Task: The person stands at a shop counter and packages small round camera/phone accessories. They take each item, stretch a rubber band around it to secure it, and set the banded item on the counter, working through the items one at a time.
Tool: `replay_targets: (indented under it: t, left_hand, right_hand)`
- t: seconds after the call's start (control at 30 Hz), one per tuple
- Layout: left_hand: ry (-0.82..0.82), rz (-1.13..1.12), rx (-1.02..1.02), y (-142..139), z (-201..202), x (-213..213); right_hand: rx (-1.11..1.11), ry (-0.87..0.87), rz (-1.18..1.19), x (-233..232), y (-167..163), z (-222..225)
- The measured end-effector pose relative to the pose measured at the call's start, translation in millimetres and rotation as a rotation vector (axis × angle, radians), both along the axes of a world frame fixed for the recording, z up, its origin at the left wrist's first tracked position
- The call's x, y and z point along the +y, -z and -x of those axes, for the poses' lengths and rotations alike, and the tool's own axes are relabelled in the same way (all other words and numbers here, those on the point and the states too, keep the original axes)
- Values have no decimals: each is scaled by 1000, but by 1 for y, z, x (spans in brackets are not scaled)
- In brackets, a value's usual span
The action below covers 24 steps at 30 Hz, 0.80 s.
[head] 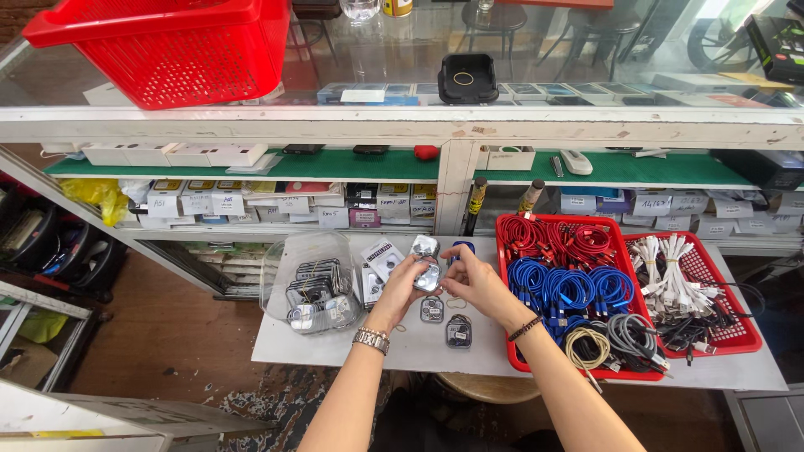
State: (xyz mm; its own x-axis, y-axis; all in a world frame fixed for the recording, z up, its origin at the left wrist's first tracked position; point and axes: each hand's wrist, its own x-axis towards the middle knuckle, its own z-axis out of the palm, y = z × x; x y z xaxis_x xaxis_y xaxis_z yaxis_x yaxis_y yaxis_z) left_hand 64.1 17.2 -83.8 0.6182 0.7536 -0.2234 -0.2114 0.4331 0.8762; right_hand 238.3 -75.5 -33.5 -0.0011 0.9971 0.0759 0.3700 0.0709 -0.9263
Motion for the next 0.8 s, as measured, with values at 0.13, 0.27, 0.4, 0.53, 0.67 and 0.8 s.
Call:
replay_targets:
  t: [0.13,0.27,0.4,0.53,0.67,0.8]
  left_hand:
    - [36,-177,126,-7,2,-10]
    - [27,-138,53,2,2,-14]
    - [-204,-12,25,19,-12,-17]
    - [-483,33,186,31,-30,-25]
    - [-498,103,26,33,-43,-37]
    - [-449,140,-78,27,-45,-44]
  right_hand:
    - [-18,11,-2,-7,0,1]
    - [48,50,28,-13,-2,2]
    - [-179,388,-293,-27,-2,24]
    - [-387,572,-525,-45,3,61]
    - [-318,570,-413,-45,15,70]
    - [245,579,-200,-33,45,62]
